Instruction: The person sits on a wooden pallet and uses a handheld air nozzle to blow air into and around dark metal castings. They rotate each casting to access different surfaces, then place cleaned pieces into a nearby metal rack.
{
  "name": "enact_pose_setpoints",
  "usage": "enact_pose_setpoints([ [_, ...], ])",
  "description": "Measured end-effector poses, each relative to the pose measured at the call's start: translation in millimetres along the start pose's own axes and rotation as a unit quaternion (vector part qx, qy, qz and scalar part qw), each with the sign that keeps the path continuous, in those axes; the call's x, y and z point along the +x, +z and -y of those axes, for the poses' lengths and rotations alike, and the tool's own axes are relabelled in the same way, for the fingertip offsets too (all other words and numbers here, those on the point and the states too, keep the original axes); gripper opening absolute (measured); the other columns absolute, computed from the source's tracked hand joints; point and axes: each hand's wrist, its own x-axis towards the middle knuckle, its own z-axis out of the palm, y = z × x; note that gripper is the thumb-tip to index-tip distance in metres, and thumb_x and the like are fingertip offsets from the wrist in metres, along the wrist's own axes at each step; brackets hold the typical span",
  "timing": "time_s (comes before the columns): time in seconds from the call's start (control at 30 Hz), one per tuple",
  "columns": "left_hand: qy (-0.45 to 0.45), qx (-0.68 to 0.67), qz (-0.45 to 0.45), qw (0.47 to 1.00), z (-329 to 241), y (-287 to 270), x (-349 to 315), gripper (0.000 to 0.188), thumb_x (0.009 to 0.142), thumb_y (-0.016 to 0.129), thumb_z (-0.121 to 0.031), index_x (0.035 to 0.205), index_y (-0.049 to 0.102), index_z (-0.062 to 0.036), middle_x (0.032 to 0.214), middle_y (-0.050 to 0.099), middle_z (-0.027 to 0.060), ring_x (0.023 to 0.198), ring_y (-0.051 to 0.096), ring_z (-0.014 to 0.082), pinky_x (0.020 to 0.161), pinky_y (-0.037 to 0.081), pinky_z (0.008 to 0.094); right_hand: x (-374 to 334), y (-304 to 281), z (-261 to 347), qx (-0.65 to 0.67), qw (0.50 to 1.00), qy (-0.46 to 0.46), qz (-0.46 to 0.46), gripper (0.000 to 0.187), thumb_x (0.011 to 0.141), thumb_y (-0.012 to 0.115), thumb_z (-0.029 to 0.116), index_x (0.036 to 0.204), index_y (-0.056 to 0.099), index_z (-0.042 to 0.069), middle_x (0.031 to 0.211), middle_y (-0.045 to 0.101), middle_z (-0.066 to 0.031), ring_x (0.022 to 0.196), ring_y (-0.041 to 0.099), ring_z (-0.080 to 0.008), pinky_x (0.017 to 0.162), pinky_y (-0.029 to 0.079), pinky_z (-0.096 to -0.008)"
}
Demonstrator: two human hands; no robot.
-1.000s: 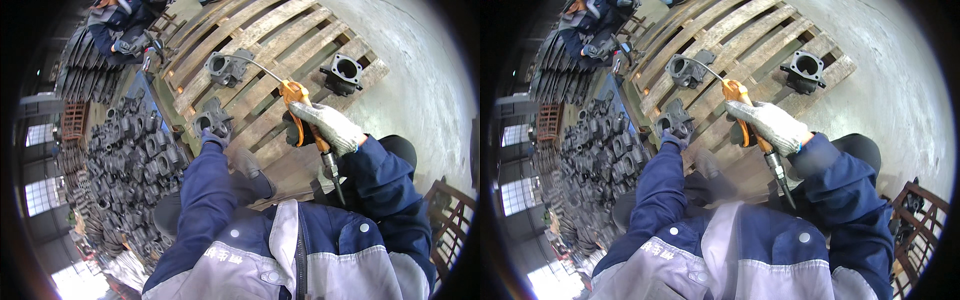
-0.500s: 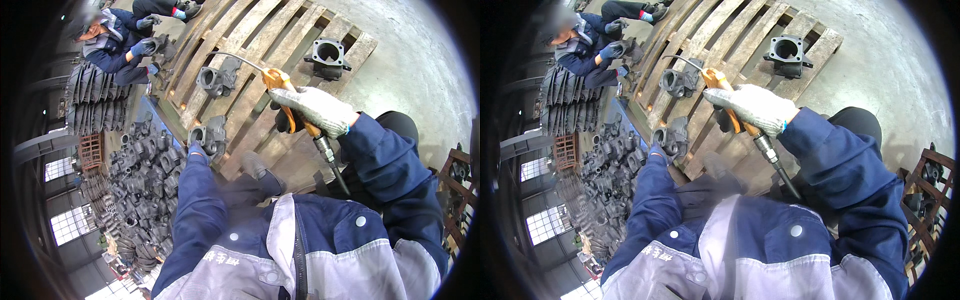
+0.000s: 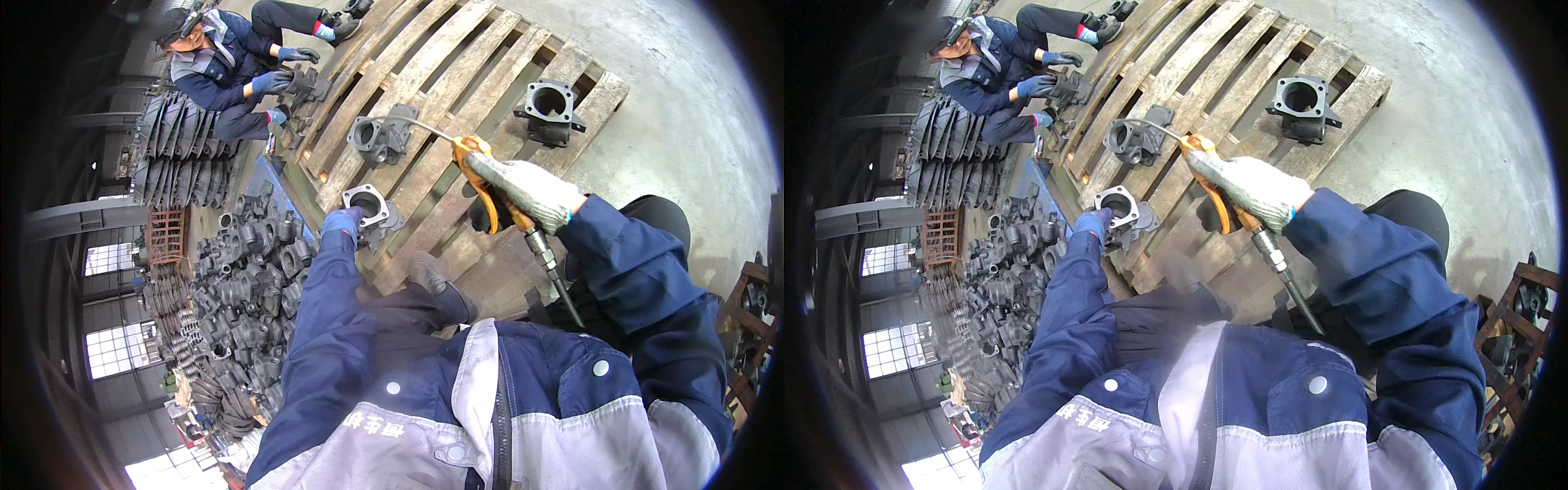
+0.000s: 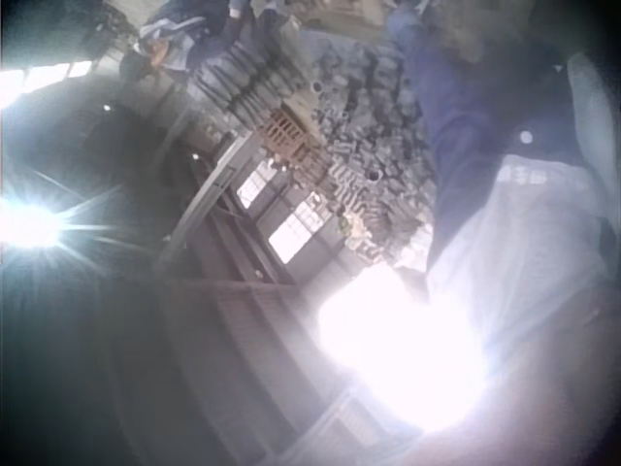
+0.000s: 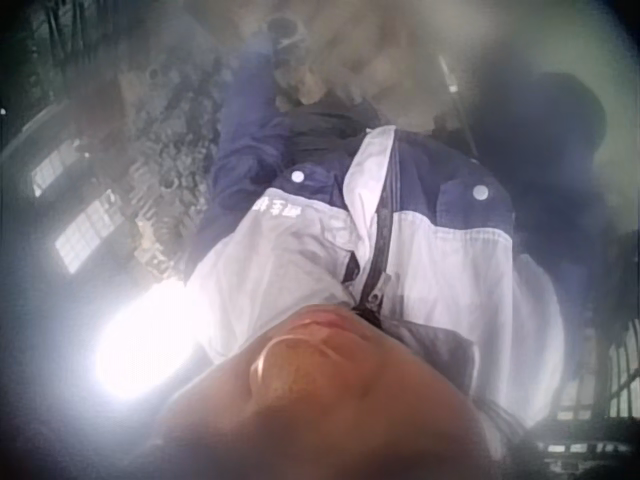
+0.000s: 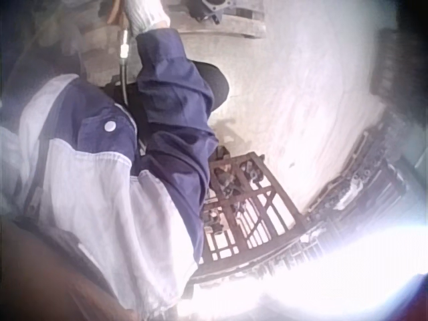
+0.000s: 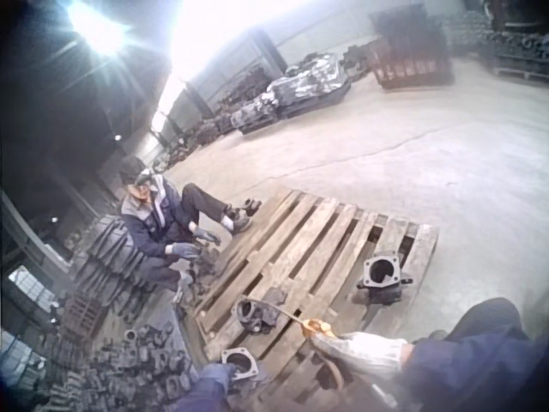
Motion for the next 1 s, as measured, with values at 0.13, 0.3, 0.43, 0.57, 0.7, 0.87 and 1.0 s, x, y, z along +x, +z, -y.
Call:
enact_pose_setpoints([
  [0.13,0.021,-0.091,-0.021,0.995,8.4,6.9,-17.5,0.047,0.076,0.066,-0.033,0.113,0.07,-0.0045,0.104,0.072,0.0178,0.09,0.072,0.0294,0.081,0.055,0.0406,4.5,-0.9,-23.3,0.034,0.999,0.023,0.014,0.062,0.096,0.046,0.066,0.092,0.065,0.007,0.077,0.059,-0.0028,0.064,0.052,-0.0122,0.06,0.045,-0.0276],
  [0.3,0.055,-0.017,-0.034,0.998,4.0,-0.4,-17.9,0.055,0.072,0.065,-0.034,0.119,0.067,-0.0061,0.11,0.071,0.0195,0.105,0.068,0.0317,0.089,0.052,0.0392,11.0,10.6,-35.5,0.17,0.984,0.027,0.056,0.062,0.097,0.047,0.064,0.102,0.066,0.005,0.087,0.065,-0.0053,0.074,0.06,-0.0162,0.07,0.051,-0.0322],
  [0.43,0.029,-0.06,-0.031,0.997,-5.6,-4.0,-32.3,0.059,0.071,0.064,-0.037,0.122,0.066,-0.0078,0.117,0.069,0.0182,0.111,0.065,0.0329,0.094,0.049,0.0387,17.1,4.4,-25.9,0.108,0.992,0.021,0.068,0.057,0.099,0.046,0.059,0.106,0.065,0.006,0.092,0.066,-0.0079,0.075,0.062,-0.0178,0.071,0.054,-0.033],
  [0.57,0.033,-0.04,-0.058,0.997,-7.4,-4.2,-41.5,0.06,0.071,0.064,-0.036,0.124,0.065,-0.009,0.12,0.069,0.0168,0.114,0.064,0.0326,0.095,0.049,0.0387,14.2,1.2,-21.3,0.181,0.979,0.078,0.059,0.059,0.098,0.047,0.061,0.1,0.064,0.005,0.086,0.066,-0.0066,0.069,0.062,-0.0149,0.065,0.054,-0.0299],
  [0.7,0.027,-0.057,-0.06,0.996,-1.9,-0.1,-30.4,0.06,0.072,0.064,-0.036,0.126,0.064,-0.0101,0.122,0.068,0.0165,0.116,0.064,0.0326,0.097,0.049,0.0395,22.0,3.0,-21.1,0.068,0.995,0.045,0.06,0.069,0.098,0.039,0.066,0.098,0.067,0.003,0.088,0.069,-0.0092,0.075,0.064,-0.018,0.071,0.054,-0.0325],
  [0.87,0.012,-0.031,-0.032,0.999,7.7,4.0,-14.5,0.064,0.073,0.064,-0.039,0.131,0.062,-0.0132,0.13,0.064,0.0167,0.121,0.061,0.0318,0.1,0.047,0.0401,27.6,5.5,-25.6,0.022,0.997,0.052,0.052,0.069,0.098,0.04,0.067,0.094,0.066,0.003,0.084,0.067,-0.0085,0.07,0.062,-0.0183,0.068,0.053,-0.033],
  [1.0,0.004,-0.031,-0.029,0.999,6.7,4.2,-11.0,0.069,0.073,0.063,-0.036,0.138,0.056,-0.0136,0.131,0.063,0.0162,0.122,0.061,0.0306,0.101,0.047,0.0385,23.4,9.5,-25.8,0.143,0.983,0.081,0.078,0.059,0.097,0.048,0.063,0.096,0.063,0.006,0.082,0.064,-0.0062,0.065,0.062,-0.0152,0.059,0.054,-0.0307],
])
